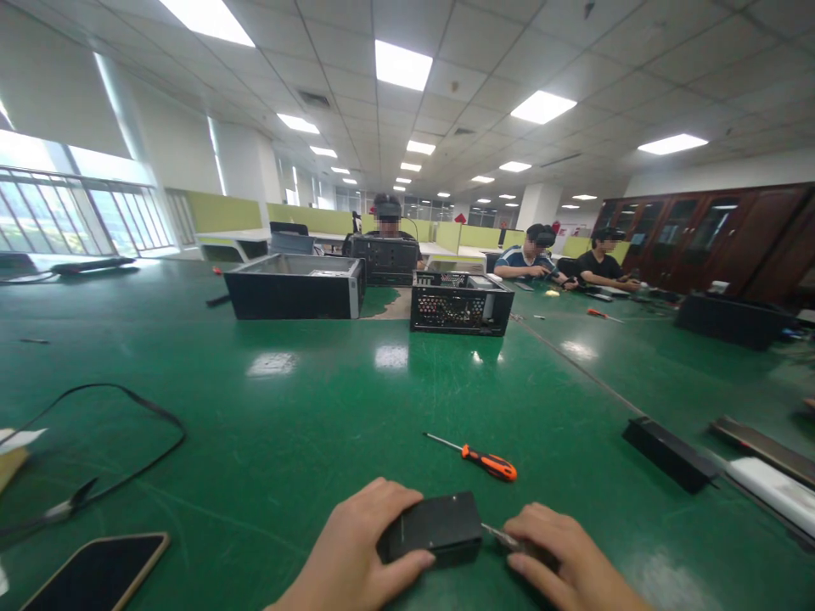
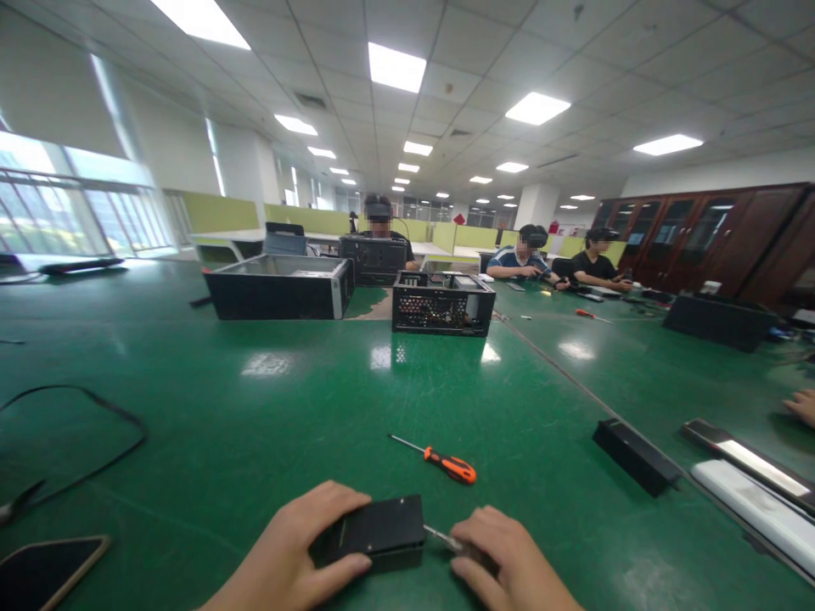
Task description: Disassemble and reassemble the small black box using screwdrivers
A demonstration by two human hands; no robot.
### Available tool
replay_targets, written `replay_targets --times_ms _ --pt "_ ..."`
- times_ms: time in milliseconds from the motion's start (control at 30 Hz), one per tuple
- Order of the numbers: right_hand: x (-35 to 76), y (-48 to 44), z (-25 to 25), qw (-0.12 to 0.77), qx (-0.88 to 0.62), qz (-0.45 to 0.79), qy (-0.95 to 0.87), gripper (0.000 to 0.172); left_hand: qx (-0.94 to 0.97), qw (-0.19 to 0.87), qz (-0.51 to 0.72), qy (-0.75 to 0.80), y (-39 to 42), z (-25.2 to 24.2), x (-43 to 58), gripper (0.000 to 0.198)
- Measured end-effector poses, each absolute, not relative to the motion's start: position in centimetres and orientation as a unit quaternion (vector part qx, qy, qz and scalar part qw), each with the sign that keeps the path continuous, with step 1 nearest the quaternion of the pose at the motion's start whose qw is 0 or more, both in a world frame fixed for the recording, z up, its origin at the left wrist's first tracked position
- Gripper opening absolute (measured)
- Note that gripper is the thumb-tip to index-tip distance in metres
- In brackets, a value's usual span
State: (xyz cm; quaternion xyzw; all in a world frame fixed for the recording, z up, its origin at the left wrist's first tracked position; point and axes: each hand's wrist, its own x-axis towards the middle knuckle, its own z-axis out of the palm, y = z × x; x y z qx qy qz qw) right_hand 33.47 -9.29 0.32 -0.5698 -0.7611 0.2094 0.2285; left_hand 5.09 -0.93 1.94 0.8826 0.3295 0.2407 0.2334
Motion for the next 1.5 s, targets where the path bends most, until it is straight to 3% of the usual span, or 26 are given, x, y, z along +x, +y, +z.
replay_targets --times_ms 100,333,700,1067,1267,1367,1500 --pt "34.0 -9.2 1.2 0.227 -0.561 0.206 -0.769 0.026 0.866 0.258 0.251 0.348 -1.0 2.0 5.2 0.034" --pt "34.0 -6.2 6.6 0.128 -0.585 0.267 -0.755 0.021 0.849 0.284 0.249 0.37 -1.3 2.5 5.6 0.032" --pt "33.2 -6.2 2.9 0.192 -0.602 0.317 -0.707 0.014 0.852 0.267 0.267 0.362 -1.1 1.5 5.4 0.04" --pt "32.6 -7.4 1.9 0.231 -0.615 0.259 -0.708 0.008 0.852 0.259 0.242 0.386 -1.5 1.5 5.3 0.049" --pt "32.1 -8.2 0.8 0.242 -0.612 0.228 -0.718 0.014 0.852 0.252 0.257 0.381 -1.8 1.0 5.1 0.052" --pt "32.3 -8.4 0.5 0.238 -0.607 0.202 -0.731 0.028 0.849 0.256 0.262 0.381 -1.9 0.9 5.1 0.052" --pt "33.2 -8.6 0.5 0.213 -0.592 0.182 -0.756 0.021 0.848 0.268 0.268 0.371 -1.9 1.1 5.1 0.058"
